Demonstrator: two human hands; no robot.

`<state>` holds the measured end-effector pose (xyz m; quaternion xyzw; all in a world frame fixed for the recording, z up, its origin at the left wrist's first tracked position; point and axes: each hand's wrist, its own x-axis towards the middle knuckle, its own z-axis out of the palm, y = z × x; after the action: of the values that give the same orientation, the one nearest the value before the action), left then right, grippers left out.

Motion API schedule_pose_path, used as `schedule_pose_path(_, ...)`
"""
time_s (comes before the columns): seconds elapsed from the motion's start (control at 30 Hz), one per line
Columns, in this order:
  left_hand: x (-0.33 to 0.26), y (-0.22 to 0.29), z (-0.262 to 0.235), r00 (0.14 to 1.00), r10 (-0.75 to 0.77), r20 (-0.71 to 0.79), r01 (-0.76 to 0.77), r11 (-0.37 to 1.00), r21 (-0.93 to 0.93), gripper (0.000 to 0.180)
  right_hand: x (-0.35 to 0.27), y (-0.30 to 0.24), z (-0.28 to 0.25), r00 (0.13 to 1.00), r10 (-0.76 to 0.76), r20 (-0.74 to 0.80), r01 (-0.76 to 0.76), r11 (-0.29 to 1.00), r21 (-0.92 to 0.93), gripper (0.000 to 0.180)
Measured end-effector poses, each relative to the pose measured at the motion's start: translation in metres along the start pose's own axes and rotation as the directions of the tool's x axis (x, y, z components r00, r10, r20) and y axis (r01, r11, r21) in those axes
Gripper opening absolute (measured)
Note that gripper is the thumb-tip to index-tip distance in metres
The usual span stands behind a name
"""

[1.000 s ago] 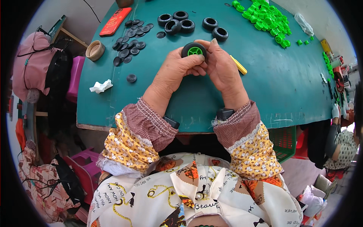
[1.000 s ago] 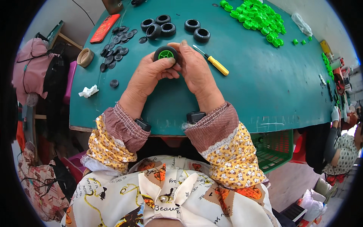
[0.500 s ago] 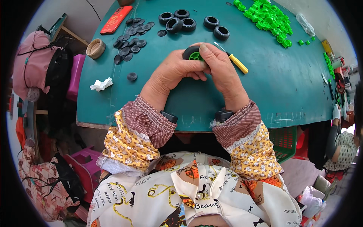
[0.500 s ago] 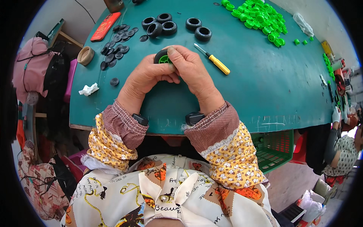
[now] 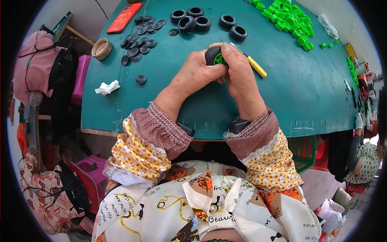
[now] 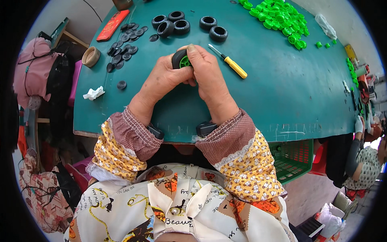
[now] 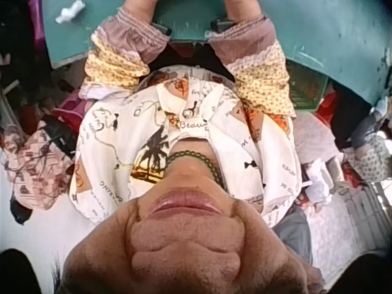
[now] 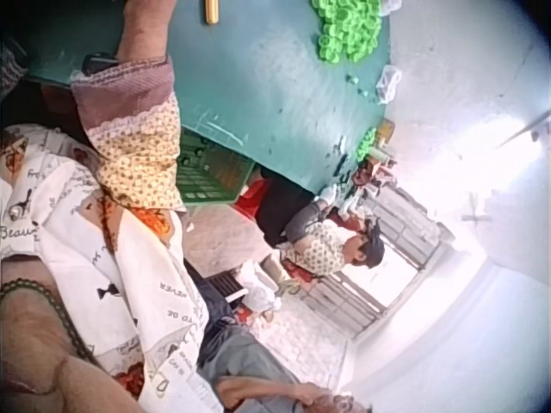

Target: Assembling plastic toy wheels by manually fitting rubber tires onto plastic rims at a workshop table.

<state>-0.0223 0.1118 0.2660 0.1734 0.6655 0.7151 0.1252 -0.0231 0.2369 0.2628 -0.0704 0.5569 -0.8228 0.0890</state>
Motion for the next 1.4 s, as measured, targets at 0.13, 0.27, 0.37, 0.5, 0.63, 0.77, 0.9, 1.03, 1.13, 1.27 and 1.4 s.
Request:
schedule_pose_path(0.13,0.001,-0.002,0.002,1.0,-0.02,0.001,0.02,1.0,0.008,0.03,0.003,-0.001,-0.007,0.997,0.06,0.044,-0.062,0.997,0.041,0.027)
schedule_pose_path(0.27,0.001,-0.005,-0.002,0.998,0.001,-0.058,0.001,1.0,0.031,0.018,0.006,-0.001,-0.009,0.993,0.062,0.102,-0.074,0.991,0.113,0.028)
schedule_pose_path(0.37,0.002,-0.005,-0.007,0.997,-0.03,-0.071,0.015,0.978,-0.208,0.027,0.007,0.0,-0.001,0.999,0.035,-0.013,-0.032,0.982,0.187,0.028)
schedule_pose_path(0.5,0.004,-0.015,-0.016,0.999,-0.045,0.012,0.045,0.885,-0.463,0.048,0.002,0.001,0.001,1.0,0.008,0.001,-0.008,1.0,-0.011,0.027)
schedule_pose_path(0.63,0.002,-0.012,-0.017,0.987,-0.155,-0.042,0.115,0.865,-0.488,0.056,0.005,0.006,-0.004,1.0,-0.016,-0.022,0.013,0.989,-0.144,0.025)
schedule_pose_path(0.77,0.004,-0.013,-0.011,0.969,-0.106,-0.222,0.035,0.952,-0.304,0.055,0.008,0.007,-0.005,0.999,-0.041,-0.029,0.03,0.957,-0.288,0.023)
schedule_pose_path(0.9,0.003,-0.008,-0.016,0.977,-0.091,-0.195,0.034,0.96,-0.277,0.04,0.009,0.008,-0.004,0.99,-0.124,-0.067,0.104,0.964,-0.246,0.021)
schedule_pose_path(1.03,0.005,-0.012,-0.017,0.979,-0.115,-0.169,0.081,0.977,-0.195,0.034,0.008,0.0,-0.009,0.969,-0.163,-0.186,0.13,0.976,-0.176,0.021)
schedule_pose_path(1.13,0.005,-0.012,-0.016,0.984,-0.132,-0.121,0.099,0.964,-0.246,0.033,0.008,0.001,-0.01,0.978,-0.098,-0.186,0.078,0.991,-0.109,0.023)
schedule_pose_path(1.27,0.006,-0.016,-0.01,0.991,-0.024,-0.131,0.008,0.992,-0.124,0.034,0.01,0.007,-0.011,0.988,-0.044,-0.146,0.031,0.996,-0.088,0.026)
schedule_pose_path(1.4,0.006,-0.02,-0.007,0.986,0.136,-0.095,-0.134,0.991,0.027,0.034,0.008,0.006,-0.01,0.989,0.001,-0.147,-0.012,0.997,-0.077,0.026)
